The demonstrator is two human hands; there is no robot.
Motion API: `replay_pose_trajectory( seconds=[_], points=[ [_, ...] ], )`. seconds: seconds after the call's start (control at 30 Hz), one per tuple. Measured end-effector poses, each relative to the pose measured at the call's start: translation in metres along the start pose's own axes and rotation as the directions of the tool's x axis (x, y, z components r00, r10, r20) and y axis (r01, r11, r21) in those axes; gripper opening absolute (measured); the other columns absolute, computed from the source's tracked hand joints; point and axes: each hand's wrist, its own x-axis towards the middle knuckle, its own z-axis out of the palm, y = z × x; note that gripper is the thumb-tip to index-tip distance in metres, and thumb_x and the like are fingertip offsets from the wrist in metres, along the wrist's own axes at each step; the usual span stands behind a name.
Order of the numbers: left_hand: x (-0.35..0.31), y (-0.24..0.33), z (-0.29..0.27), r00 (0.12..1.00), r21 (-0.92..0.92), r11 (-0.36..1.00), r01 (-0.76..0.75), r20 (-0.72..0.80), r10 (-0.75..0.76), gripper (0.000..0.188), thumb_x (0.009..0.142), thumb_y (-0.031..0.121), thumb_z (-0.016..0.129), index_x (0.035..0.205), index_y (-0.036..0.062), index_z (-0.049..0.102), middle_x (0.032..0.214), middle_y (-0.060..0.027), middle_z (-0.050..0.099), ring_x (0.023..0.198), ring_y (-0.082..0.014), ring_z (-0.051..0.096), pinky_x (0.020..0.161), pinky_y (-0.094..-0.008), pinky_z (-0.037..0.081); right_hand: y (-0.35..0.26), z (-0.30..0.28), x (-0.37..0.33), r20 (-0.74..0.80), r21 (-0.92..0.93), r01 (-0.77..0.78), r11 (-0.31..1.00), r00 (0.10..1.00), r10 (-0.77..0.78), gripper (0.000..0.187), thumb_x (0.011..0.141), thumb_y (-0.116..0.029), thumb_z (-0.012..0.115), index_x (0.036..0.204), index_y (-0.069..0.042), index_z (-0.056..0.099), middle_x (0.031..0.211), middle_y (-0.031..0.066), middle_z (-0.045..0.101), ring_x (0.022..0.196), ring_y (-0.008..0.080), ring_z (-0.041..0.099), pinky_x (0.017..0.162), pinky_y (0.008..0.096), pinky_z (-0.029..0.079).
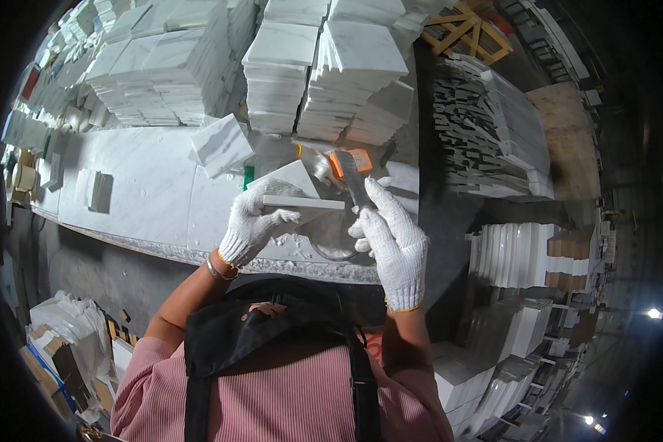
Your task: The person repeatedly picks up small white rectangular tiles from a table, rubs their edges with a green sanding block, and places them back on the table. The person wears white gloves and a pink shirt while working in a warehouse-like area with stacks of tiles.
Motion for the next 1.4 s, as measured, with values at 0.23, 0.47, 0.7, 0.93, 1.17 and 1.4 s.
replay_pose_trajectory(
  seconds=[0.23, 0.47, 0.7, 0.93, 1.17, 1.4],
  points=[
    [0.004, 0.024, -0.018, 0.980, -0.415, 0.890, 0.188, 0.019, -0.198, 0.057, 0.086, 0.035, 0.081, 0.125, -0.0014, 0.061, 0.102, -0.0042, 0.069, 0.092, -0.0101, 0.063, 0.084, -0.0278, 0.051, 0.012, 0.004, 0.005, -0.071, -0.007, 0.044, 0.999, 0.996, -0.045, 0.029, 0.097, -0.004, 0.063, 0.125, 0.000, 0.066, 0.098, 0.0109, 0.075, 0.082, 0.0120, 0.069, 0.075, 0.0262, 0.055],
    [-0.006, 0.038, -0.025, 0.899, -0.719, 0.550, 0.426, 0.268, -0.345, 0.059, 0.096, 0.034, 0.070, 0.138, -0.0039, 0.053, 0.115, -0.0060, 0.068, 0.102, -0.0134, 0.066, 0.085, -0.0275, 0.055, 0.023, 0.001, 0.044, 0.470, 0.275, 0.337, 0.900, 0.770, -0.432, 0.024, 0.088, -0.005, 0.070, 0.108, 0.007, 0.068, 0.129, 0.0175, 0.062, 0.104, 0.0212, 0.065, 0.085, 0.0294, 0.054],
    [-0.024, 0.032, -0.031, 0.973, 0.026, 0.999, 0.020, 0.230, -0.026, 0.045, 0.105, 0.036, 0.056, 0.134, 0.0013, 0.058, 0.106, -0.0096, 0.071, 0.089, -0.0155, 0.069, 0.076, -0.0303, 0.056, 0.018, 0.040, 0.077, 0.702, 0.585, 0.183, 0.790, 0.374, -0.606, 0.038, 0.064, 0.002, 0.060, 0.099, 0.007, 0.075, 0.134, 0.0201, 0.057, 0.103, 0.0239, 0.063, 0.085, 0.0344, 0.053],
    [-0.055, -0.018, -0.050, 0.939, -0.693, 0.640, 0.331, 0.174, -0.298, 0.044, 0.102, 0.022, 0.060, 0.140, 0.0016, 0.055, 0.132, -0.0137, 0.063, 0.121, -0.0165, 0.057, 0.101, -0.0341, 0.048, 0.032, 0.044, 0.060, 0.355, 0.361, 0.518, 0.776, 0.693, -0.628, 0.031, 0.079, -0.026, 0.083, 0.089, 0.002, 0.076, 0.101, 0.0129, 0.071, 0.095, 0.0250, 0.066, 0.088, 0.0363, 0.050],
    [-0.021, 0.049, -0.013, 0.970, -0.154, 0.964, 0.217, -0.080, -0.231, 0.040, 0.082, 0.013, 0.084, 0.117, -0.0004, 0.069, 0.113, -0.0061, 0.072, 0.103, -0.0131, 0.065, 0.088, -0.0301, 0.053, 0.043, 0.029, 0.047, 0.340, 0.280, 0.440, 0.853, 0.786, -0.517, 0.018, 0.082, -0.015, 0.078, 0.097, -0.005, 0.078, 0.111, 0.0106, 0.068, 0.102, 0.0223, 0.065, 0.091, 0.0354, 0.051],
    [0.008, 0.035, -0.023, 0.995, -0.089, 0.991, 0.096, 0.031, -0.094, 0.038, 0.077, 0.015, 0.086, 0.110, 0.0005, 0.073, 0.101, -0.0039, 0.070, 0.094, -0.0130, 0.064, 0.083, -0.0295, 0.053, 0.040, -0.028, 0.083, 0.348, 0.485, 0.103, 0.868, 0.888, -0.300, 0.023, 0.083, 0.017, 0.064, 0.101, 0.002, 0.066, 0.101, 0.0136, 0.072, 0.103, 0.0187, 0.067, 0.089, 0.0315, 0.057]
  ],
)
